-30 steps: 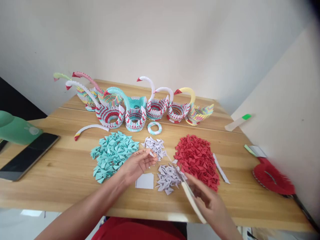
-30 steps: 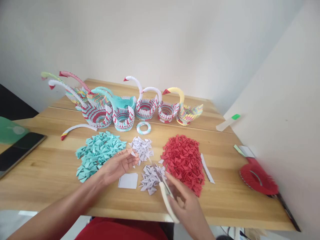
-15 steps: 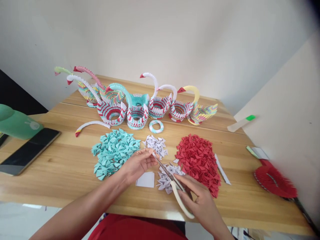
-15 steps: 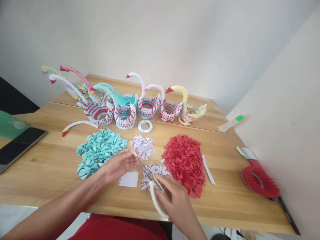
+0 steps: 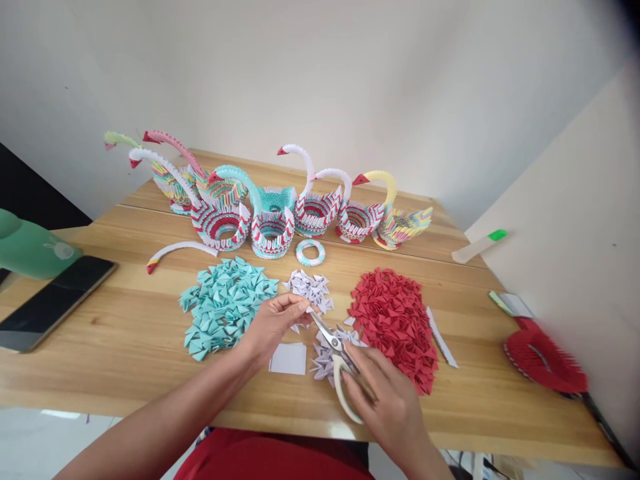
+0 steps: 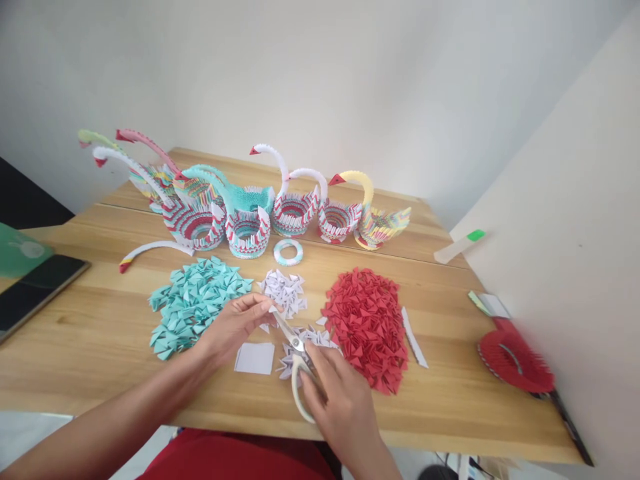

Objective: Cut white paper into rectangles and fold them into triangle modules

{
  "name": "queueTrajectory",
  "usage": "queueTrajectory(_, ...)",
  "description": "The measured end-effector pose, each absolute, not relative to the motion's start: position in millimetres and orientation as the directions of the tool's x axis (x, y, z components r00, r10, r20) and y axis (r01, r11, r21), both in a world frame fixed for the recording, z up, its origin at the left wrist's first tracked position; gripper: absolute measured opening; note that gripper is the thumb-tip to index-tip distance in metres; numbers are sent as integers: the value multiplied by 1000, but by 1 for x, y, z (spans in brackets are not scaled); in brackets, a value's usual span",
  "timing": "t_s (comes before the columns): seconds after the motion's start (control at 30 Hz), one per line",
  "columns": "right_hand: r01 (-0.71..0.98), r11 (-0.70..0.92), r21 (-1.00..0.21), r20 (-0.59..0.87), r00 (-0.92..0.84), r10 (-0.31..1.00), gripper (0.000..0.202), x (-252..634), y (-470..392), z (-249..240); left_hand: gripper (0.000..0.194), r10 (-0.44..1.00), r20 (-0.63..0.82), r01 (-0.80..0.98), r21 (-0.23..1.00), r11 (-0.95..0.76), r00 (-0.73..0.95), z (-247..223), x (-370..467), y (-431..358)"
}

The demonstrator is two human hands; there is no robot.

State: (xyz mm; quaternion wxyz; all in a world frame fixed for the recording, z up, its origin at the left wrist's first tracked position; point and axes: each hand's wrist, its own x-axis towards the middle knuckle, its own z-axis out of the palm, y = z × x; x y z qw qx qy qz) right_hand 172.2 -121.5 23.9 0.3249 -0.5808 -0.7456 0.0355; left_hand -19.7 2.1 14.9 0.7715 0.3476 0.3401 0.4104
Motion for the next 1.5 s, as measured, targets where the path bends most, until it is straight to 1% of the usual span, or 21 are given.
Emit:
queueTrajectory(0.03,839,315,-443,434,-106,895,38,170,-121,23,26,870,-235,-398,817,418,433,14,-20,2)
queueTrajectory(0.1,812,272,-516,372,-74,925,37,169,-118,24,24,872,-223,-404,817,411,436,14,-20,3)
queueTrajectory(0.17,755,179,-631,244,-26,969,34,169,-116,27,22,871,-214,-416,811,410,441,13,-20,4)
queueTrajectory(0.23,662,38,-749,73,25,997,32,172,-115,31,21,866,-221,-432,794,427,449,12,-21,4)
queueTrajectory(0.3,536,-98,-838,-79,57,995,31,175,-114,34,21,857,-245,-456,762,459,453,11,-21,5)
queueTrajectory(0.33,472,-144,-870,-130,63,990,31,178,-114,35,21,852,-258,-470,743,477,456,10,-22,5)
queueTrajectory(0.4,371,-194,-908,-186,57,981,33,181,-115,36,21,842,-280,-490,710,505,462,9,-22,6)
queueTrajectory(0.53,301,-218,-929,-210,57,976,37,184,-116,36,21,821,-302,-489,685,540,484,8,-23,6)
queueTrajectory(0.83,269,-235,-934,-234,33,972,36,183,-116,36,21,797,-302,-482,666,569,523,11,-24,7)
queueTrajectory(1.07,304,-215,-928,-205,64,977,39,181,-116,39,21,788,-305,-485,652,582,536,11,-23,8)
queueTrajectory(1.3,362,-183,-914,-160,93,983,33,176,-116,47,21,788,-308,-492,645,585,534,11,-24,7)
queueTrajectory(1.5,347,-189,-919,-155,124,980,31,174,-116,46,21,781,-304,-487,644,591,546,11,-25,7)
